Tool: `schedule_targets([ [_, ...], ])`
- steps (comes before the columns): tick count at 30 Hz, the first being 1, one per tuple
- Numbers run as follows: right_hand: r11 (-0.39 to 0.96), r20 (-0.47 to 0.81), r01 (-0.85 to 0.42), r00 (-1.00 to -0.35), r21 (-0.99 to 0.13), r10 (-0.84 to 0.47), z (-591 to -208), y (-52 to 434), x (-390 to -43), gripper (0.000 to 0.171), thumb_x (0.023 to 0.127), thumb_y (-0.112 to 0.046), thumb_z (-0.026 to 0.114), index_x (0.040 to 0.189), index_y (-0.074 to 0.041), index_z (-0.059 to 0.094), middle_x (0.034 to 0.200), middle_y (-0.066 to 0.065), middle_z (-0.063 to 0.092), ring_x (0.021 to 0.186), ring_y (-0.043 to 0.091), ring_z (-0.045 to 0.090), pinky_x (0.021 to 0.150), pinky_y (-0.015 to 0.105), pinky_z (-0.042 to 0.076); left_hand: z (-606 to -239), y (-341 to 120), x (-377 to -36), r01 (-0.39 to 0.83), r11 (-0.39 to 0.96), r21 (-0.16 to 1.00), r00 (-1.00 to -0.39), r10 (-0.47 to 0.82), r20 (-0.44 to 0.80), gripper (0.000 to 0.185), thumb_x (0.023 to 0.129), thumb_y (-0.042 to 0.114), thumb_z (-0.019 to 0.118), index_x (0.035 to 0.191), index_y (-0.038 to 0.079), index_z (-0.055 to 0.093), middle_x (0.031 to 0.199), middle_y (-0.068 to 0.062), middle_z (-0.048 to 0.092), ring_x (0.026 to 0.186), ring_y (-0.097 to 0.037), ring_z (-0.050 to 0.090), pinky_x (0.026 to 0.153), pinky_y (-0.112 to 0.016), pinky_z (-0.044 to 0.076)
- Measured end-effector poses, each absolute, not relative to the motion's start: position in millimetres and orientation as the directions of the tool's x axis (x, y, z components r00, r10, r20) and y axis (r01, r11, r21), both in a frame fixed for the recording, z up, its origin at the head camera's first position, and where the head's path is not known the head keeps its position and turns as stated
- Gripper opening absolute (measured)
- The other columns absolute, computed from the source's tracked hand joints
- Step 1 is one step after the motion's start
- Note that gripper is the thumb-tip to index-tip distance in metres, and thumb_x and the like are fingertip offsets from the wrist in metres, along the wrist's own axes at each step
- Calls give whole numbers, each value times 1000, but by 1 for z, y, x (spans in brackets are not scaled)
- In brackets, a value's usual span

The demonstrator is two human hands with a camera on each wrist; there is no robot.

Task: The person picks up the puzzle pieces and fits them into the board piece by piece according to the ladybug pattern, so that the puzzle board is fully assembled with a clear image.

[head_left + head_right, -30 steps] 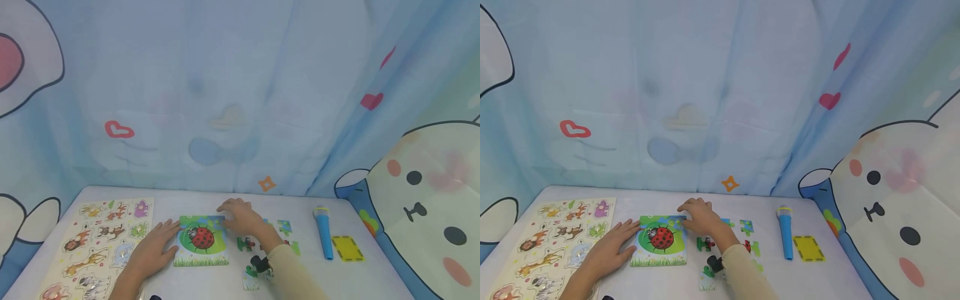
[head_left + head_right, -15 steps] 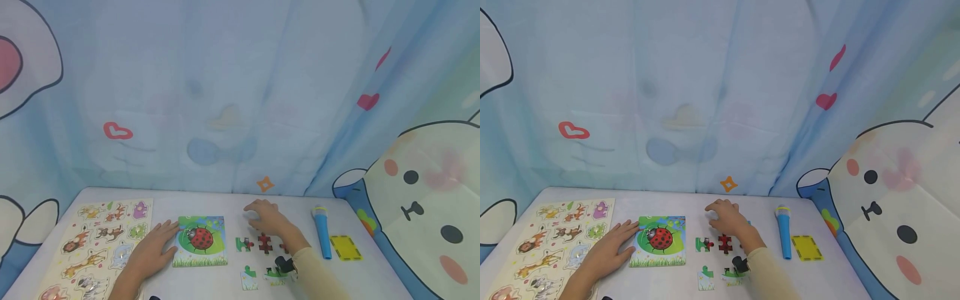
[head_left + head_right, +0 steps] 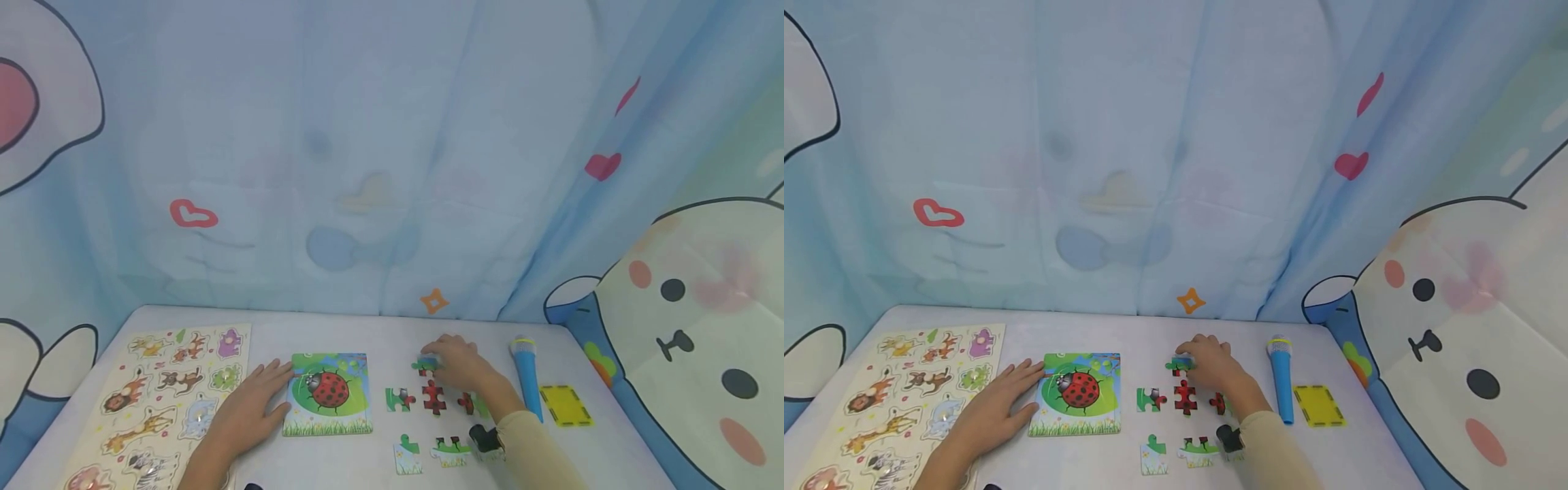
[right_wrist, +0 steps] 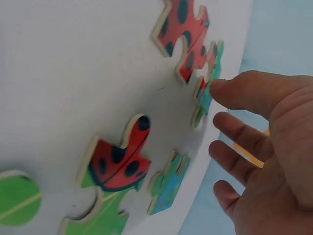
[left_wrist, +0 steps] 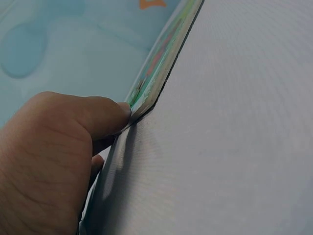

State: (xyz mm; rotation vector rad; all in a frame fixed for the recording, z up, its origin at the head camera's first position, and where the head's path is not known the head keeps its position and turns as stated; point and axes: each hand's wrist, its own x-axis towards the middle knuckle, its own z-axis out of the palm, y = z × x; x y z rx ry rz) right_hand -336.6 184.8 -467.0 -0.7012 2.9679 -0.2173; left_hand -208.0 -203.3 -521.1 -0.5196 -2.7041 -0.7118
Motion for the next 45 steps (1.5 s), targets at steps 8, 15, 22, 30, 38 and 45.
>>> schedule_targets([
  [8,884,-53,-435,-892,-172,-449,-471,187,-336,38,83,-13,74,119,-22,69,117,-1,61,113,28,51,90,57,40,-525,-205,-210,404,812,421,-898,263,353,53,87,23,69,137,8,57,145,-6,49,138,-30,38,118,-44,23],
  [15,870,-27,-449,-886,-203,-464,-472,189,-336,35,82,-14,75,116,-22,69,112,-4,62,110,24,54,90,55,39,-527,-205,-211,410,814,412,-892,263,369,53,87,24,70,136,9,58,145,-5,50,138,-29,38,117,-42,24],
  [22,839,37,-501,-862,-214,-505,-463,180,-333,31,84,-19,76,114,-22,69,106,-6,61,104,18,54,89,50,39,-524,-204,-210,414,820,394,-885,263,384,54,86,22,71,136,7,58,144,-7,50,137,-30,39,117,-44,25],
  [30,793,73,-576,-816,-200,-574,-455,163,-330,30,85,-21,76,115,-23,69,108,-6,60,102,15,54,84,45,39,-524,-204,-209,418,815,402,-884,262,387,53,85,21,71,135,6,58,144,-7,51,136,-32,40,116,-47,27],
  [38,754,94,-637,-770,-161,-631,-452,142,-330,29,86,-22,76,114,-23,69,107,-6,60,102,16,54,82,45,40,-526,-205,-210,427,813,395,-875,260,409,53,84,21,72,134,7,59,143,-7,52,135,-31,42,115,-47,28],
  [45,723,82,-673,-739,-155,-669,-451,122,-328,29,88,-22,74,117,-23,68,110,-5,59,105,19,53,85,47,40,-526,-205,-211,419,813,405,-882,259,394,53,86,22,71,135,7,59,144,-6,51,136,-30,40,116,-44,27],
])
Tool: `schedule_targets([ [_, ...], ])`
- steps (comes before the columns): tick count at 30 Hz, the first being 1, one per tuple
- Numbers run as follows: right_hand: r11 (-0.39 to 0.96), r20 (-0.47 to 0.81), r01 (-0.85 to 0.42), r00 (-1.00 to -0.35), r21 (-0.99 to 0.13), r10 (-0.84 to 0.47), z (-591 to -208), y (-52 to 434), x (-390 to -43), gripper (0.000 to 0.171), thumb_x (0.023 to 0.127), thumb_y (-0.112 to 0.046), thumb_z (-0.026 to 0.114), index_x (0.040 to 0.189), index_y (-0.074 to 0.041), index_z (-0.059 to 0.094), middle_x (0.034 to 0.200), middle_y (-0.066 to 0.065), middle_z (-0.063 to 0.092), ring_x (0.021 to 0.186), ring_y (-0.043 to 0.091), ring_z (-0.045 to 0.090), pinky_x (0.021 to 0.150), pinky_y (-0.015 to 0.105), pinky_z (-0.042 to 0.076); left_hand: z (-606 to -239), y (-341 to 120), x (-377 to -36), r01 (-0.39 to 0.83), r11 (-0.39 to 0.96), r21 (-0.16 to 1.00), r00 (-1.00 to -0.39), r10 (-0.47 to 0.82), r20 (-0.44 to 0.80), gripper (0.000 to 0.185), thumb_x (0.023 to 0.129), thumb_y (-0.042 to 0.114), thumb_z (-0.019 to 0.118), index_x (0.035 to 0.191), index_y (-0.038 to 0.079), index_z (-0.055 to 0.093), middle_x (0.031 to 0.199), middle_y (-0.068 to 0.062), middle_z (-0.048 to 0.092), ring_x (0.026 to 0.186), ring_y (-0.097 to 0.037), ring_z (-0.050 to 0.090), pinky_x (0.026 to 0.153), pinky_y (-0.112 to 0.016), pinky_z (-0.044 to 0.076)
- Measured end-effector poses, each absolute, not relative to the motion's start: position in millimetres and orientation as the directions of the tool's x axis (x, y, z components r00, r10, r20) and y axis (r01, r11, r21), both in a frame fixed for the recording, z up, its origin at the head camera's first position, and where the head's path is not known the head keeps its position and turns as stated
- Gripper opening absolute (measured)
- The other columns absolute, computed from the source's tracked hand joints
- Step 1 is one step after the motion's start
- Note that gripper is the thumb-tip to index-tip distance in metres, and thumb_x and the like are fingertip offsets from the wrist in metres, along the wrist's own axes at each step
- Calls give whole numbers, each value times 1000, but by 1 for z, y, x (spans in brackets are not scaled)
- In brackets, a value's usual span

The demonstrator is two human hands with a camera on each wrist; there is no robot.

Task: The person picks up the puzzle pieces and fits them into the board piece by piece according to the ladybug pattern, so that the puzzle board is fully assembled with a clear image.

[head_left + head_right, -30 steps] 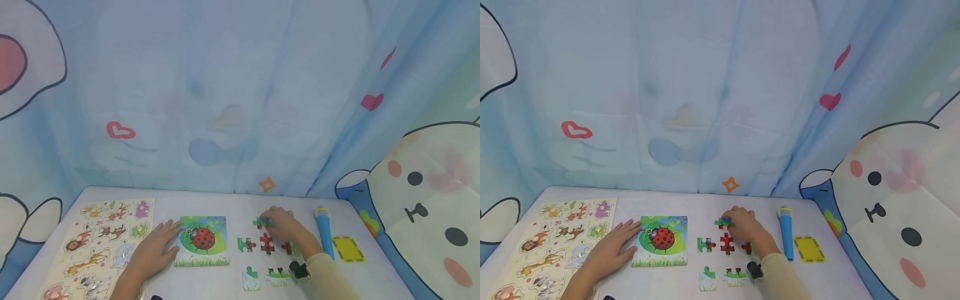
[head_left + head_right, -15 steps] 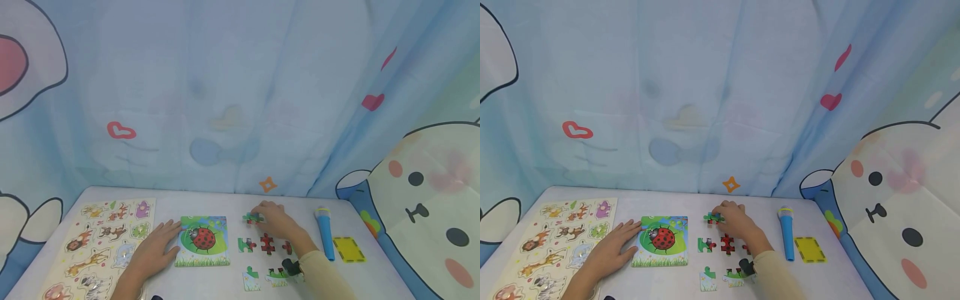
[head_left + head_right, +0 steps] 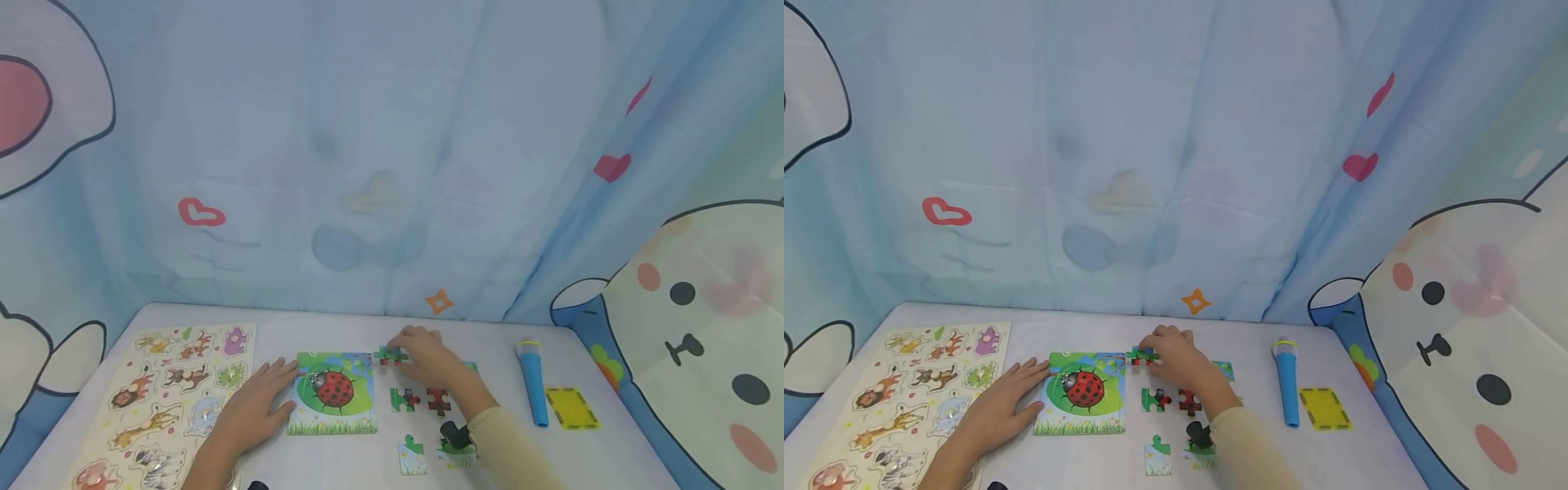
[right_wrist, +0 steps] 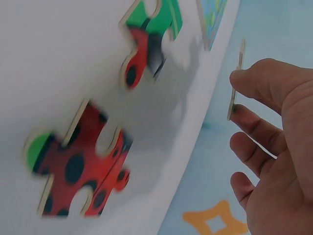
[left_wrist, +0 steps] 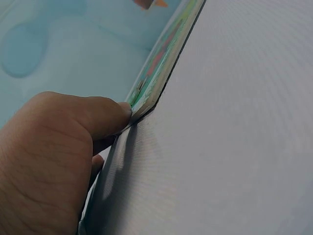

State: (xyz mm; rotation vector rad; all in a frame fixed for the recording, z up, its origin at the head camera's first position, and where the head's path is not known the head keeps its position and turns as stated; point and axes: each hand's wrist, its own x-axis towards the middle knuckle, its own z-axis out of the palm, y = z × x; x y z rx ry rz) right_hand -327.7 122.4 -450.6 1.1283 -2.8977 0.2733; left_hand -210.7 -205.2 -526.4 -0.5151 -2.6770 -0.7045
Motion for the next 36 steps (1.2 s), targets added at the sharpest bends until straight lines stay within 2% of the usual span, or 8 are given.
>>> schedule_targets([
  [7,685,91,-708,-704,-171,-705,-451,101,-324,27,90,-23,72,117,-22,68,109,-3,60,104,19,54,84,45,39,-526,-204,-210,412,816,405,-886,255,388,53,85,21,71,135,7,58,144,-6,51,136,-30,41,116,-45,27],
  [19,667,66,-709,-695,-227,-716,-454,66,-317,24,90,-24,72,114,-22,71,106,-5,59,99,16,51,84,42,36,-526,-205,-211,407,817,409,-890,254,379,53,86,22,71,135,6,58,143,-6,51,137,-30,40,116,-44,27],
  [27,613,69,-762,-637,-209,-768,-457,46,-316,22,91,-24,70,113,-21,71,102,-6,58,91,13,47,78,35,33,-523,-205,-210,391,817,423,-904,254,345,53,87,21,69,136,7,57,145,-6,50,138,-30,38,117,-45,25],
  [36,633,41,-748,-651,-199,-758,-465,31,-319,23,89,-23,70,113,-22,72,106,-6,58,92,13,46,78,34,35,-526,-207,-213,400,822,406,-898,262,354,54,87,23,70,137,8,57,145,-4,50,138,-29,39,117,-45,27],
])
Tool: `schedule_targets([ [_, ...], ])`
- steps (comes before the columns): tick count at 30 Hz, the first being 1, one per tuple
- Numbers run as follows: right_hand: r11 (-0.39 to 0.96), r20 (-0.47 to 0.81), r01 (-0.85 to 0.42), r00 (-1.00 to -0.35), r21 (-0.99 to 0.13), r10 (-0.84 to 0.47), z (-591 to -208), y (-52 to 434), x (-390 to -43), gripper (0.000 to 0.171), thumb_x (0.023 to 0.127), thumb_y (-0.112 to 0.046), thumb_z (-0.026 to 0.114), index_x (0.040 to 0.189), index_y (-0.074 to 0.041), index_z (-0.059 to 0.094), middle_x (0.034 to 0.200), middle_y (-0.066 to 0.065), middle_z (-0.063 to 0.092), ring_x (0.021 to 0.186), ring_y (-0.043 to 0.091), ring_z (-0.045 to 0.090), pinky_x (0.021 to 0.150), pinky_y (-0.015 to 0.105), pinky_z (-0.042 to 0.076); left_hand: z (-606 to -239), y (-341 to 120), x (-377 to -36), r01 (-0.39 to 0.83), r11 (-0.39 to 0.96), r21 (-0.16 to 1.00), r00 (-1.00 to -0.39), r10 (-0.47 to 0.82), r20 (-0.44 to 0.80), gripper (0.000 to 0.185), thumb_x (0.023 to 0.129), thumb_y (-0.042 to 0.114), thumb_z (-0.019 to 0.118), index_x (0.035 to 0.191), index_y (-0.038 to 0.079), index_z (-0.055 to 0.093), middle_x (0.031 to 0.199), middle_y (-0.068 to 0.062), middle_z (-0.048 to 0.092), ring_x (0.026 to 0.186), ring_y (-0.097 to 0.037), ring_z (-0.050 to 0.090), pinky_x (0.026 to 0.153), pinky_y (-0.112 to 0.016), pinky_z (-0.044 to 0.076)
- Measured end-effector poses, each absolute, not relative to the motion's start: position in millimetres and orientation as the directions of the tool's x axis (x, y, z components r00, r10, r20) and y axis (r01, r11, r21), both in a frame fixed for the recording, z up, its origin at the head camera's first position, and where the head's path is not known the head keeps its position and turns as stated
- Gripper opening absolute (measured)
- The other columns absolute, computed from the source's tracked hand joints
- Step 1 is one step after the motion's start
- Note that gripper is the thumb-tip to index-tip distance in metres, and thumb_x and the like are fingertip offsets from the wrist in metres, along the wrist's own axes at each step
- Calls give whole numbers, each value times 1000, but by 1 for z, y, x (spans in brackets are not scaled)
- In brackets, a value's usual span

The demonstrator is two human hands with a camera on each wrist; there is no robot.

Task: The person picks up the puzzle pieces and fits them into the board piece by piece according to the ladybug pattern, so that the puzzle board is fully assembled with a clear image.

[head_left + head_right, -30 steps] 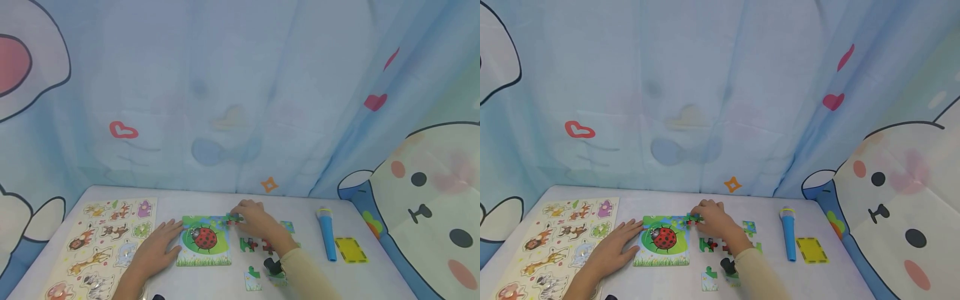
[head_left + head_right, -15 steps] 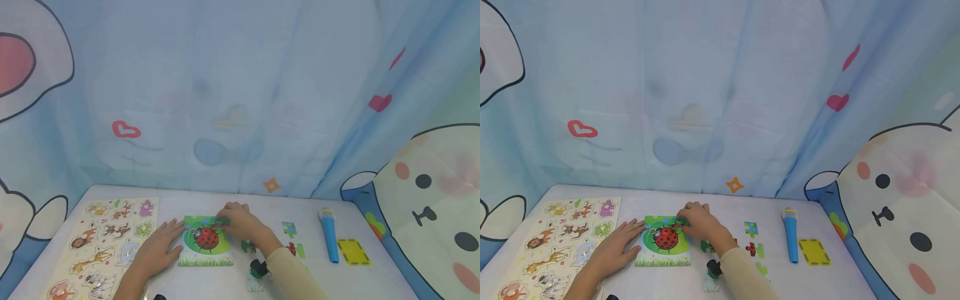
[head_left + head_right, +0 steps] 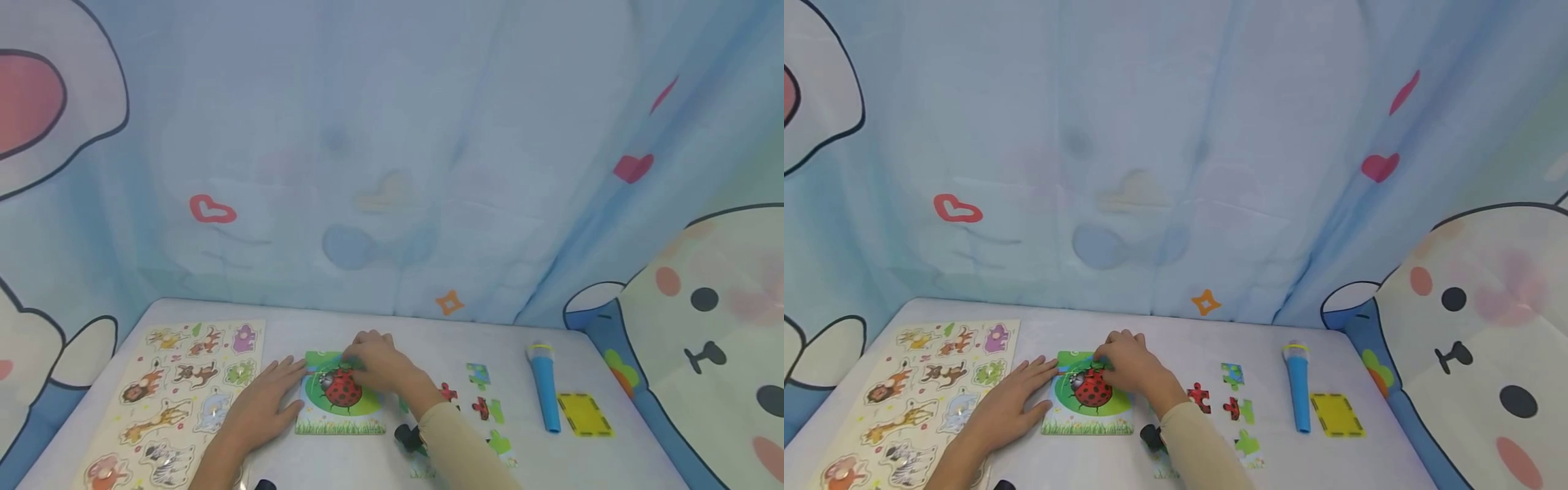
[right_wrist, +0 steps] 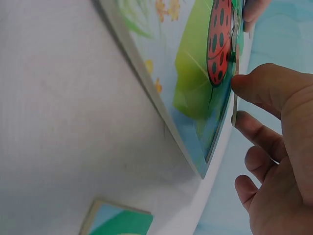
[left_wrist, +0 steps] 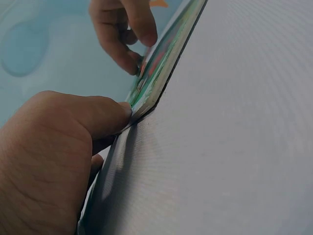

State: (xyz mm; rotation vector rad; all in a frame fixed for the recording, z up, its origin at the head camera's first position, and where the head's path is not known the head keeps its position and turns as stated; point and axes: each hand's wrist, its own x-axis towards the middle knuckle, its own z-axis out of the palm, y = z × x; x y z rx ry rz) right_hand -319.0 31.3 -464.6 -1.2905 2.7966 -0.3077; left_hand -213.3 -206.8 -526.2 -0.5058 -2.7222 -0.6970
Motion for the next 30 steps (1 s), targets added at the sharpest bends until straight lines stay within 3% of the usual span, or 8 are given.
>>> schedule_targets([
  [17,648,-14,-737,-658,-192,-753,-473,32,-323,28,91,-28,70,118,-27,71,114,-7,61,100,15,48,78,34,37,-522,-205,-212,389,822,415,-902,250,351,55,86,23,70,137,6,56,145,-5,50,138,-30,39,117,-45,26],
  [30,672,52,-698,-702,-249,-710,-462,79,-321,30,92,-19,64,122,-20,68,117,-2,61,105,21,51,80,43,38,-526,-205,-213,441,828,346,-877,315,362,43,91,23,63,134,17,61,147,-8,47,139,-33,35,118,-47,23],
])
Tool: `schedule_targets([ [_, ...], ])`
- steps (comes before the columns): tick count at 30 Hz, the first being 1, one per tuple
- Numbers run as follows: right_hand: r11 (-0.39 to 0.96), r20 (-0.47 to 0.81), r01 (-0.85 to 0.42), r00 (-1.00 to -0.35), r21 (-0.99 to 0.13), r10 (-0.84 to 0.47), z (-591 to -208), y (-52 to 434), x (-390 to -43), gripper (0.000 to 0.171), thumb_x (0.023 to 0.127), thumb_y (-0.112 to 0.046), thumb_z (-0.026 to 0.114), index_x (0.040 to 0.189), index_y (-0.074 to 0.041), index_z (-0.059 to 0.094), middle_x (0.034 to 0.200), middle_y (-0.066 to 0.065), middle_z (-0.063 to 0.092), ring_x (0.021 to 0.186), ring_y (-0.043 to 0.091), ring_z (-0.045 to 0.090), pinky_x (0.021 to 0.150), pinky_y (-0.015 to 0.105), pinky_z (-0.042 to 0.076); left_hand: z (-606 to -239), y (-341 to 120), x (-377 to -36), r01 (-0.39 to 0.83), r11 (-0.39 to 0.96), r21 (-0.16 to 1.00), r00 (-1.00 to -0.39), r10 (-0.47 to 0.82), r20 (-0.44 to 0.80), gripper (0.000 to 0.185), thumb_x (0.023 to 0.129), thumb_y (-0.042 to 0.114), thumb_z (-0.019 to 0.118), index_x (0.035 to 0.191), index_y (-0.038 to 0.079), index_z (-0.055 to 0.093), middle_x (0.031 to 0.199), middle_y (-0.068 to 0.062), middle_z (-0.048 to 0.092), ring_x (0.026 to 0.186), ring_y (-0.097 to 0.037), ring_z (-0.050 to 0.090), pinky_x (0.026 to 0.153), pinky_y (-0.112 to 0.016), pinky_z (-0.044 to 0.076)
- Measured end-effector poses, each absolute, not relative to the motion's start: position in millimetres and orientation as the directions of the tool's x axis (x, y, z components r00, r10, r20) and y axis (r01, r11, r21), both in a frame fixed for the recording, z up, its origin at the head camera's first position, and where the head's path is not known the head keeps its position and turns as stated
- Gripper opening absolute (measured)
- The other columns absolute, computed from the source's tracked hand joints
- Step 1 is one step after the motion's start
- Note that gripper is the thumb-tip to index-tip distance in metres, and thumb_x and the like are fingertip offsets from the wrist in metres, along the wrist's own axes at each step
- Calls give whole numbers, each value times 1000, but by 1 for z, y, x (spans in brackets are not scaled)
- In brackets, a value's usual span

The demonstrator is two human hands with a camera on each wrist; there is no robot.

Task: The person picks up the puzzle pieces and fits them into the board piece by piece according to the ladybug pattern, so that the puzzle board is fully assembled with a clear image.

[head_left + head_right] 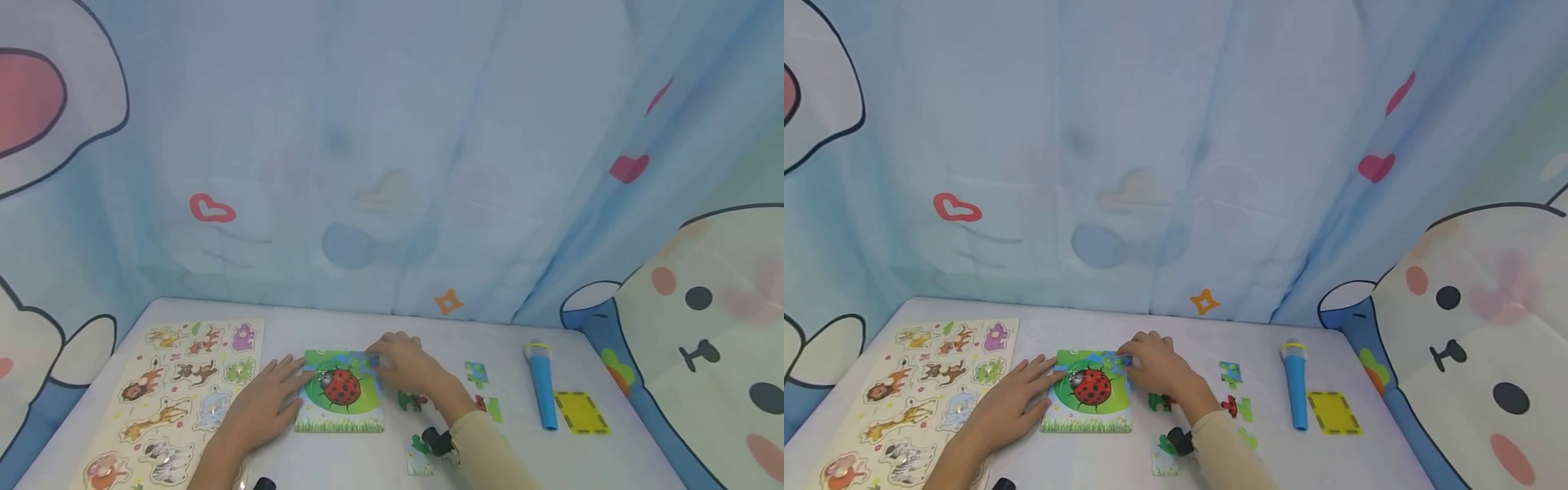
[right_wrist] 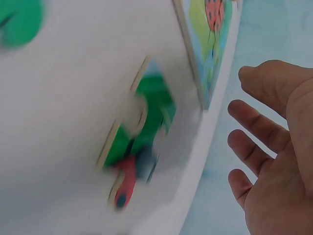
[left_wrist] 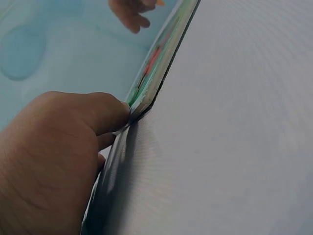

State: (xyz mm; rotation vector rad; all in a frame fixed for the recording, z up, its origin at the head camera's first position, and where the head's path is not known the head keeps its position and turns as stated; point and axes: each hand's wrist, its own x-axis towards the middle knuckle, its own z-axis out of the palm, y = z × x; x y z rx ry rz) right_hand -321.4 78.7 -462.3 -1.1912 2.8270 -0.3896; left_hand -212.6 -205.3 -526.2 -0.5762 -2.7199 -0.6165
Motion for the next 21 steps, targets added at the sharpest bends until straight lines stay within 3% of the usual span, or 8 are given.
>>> schedule_targets([
  [11,737,74,-636,-766,-227,-639,-465,129,-320,27,91,-20,67,118,-20,69,118,-2,61,111,25,51,87,54,41,-526,-204,-212,424,837,347,-888,310,339,45,92,25,62,136,17,60,147,-7,46,140,-30,34,119,-45,22],
  [21,839,22,-512,-855,-183,-518,-471,168,-325,33,85,-14,71,117,-19,69,118,1,59,113,28,50,87,55,42,-524,-203,-211,426,837,344,-885,307,350,44,92,23,63,135,16,60,147,-8,47,140,-31,35,118,-46,22],
])
